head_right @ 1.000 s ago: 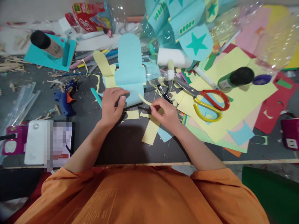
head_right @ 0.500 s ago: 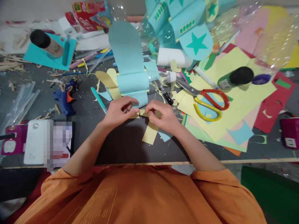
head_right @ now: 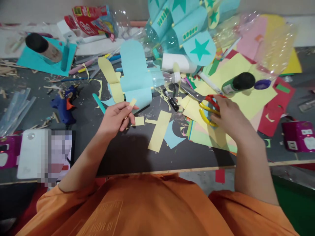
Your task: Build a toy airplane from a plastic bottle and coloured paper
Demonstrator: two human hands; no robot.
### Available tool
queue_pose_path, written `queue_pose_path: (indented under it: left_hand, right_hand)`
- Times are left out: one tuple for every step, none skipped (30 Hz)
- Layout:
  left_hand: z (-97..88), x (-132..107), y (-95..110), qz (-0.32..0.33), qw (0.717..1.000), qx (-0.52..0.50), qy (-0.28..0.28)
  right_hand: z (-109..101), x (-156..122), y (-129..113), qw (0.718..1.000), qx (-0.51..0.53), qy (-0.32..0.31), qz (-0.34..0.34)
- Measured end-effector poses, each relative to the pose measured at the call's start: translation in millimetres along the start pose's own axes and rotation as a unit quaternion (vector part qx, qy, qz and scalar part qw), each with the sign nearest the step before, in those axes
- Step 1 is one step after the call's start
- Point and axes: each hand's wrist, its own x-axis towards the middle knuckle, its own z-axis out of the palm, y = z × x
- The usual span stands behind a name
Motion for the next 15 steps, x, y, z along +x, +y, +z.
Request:
queue_pose_path:
  left_hand:
    - [-0.6,0,0,-0.003,1.0,-0.015,0.005]
    - [-0.7,0,-1,-0.005,1.0,-0.029,0.009]
    - [-0.5,0,-2,-0.007,0.999,-0.04,0.014]
    - [0.0,0,-3,-0.008,0.999,-0.05,0.019]
    - [0.8,0,-5,-0.009,0.998,-0.057,0.024]
    - [1.5,1,-6,-0.009,0.998,-0.063,0.03]
    - [2.2,1,-8,-0.008,0.997,-0.066,0.036]
    - [2.7,1,-9,-0.006,0.997,-0.068,0.043]
    - [3.0,1,-9,-0.003,0.996,-0.07,0.047]
    - [3.1,0,-10,0.0,0.996,-0.072,0.051]
    - [3.1,0,-10,0.004,0.996,-0.073,0.052]
    - [3.1,0,-9,0.006,0.996,-0.073,0.051]
    - [3.1,-1,-9,0.005,0.996,-0.072,0.048]
    - [3.2,-1,-9,0.001,0.997,-0.07,0.044]
    - [3.6,-2,-8,-0.005,0.997,-0.069,0.039]
  right_hand:
    - [3,2,4,1.0,-0.014,-0.014,0.01]
    - [4,5,4,0.999,-0.032,-0.024,0.012]
    - [4,8,0,0.998,-0.053,-0.039,0.018]
    - [3,11,-6,0.995,-0.073,-0.056,0.026]
    - [1,14,-14,0.994,-0.081,-0.072,0.02]
    - [-3,17,-21,0.992,-0.075,-0.103,-0.007]
    - [-7,18,-27,0.991,-0.068,-0.118,0.001]
    - [-11,19,-31,0.99,-0.059,-0.128,0.012]
    - [-16,19,-32,0.99,-0.051,-0.127,0.026]
    - [-21,17,-32,0.99,-0.043,-0.127,0.039]
    - [-26,13,-30,0.99,-0.035,-0.129,0.052]
    - [-32,7,-28,0.988,-0.024,-0.137,0.07]
    - [-39,0,-26,0.983,-0.004,-0.151,0.101]
    - [-45,-8,-25,0.976,0.041,-0.168,0.135]
    - [-52,-17,-26,0.971,0.104,-0.168,0.138]
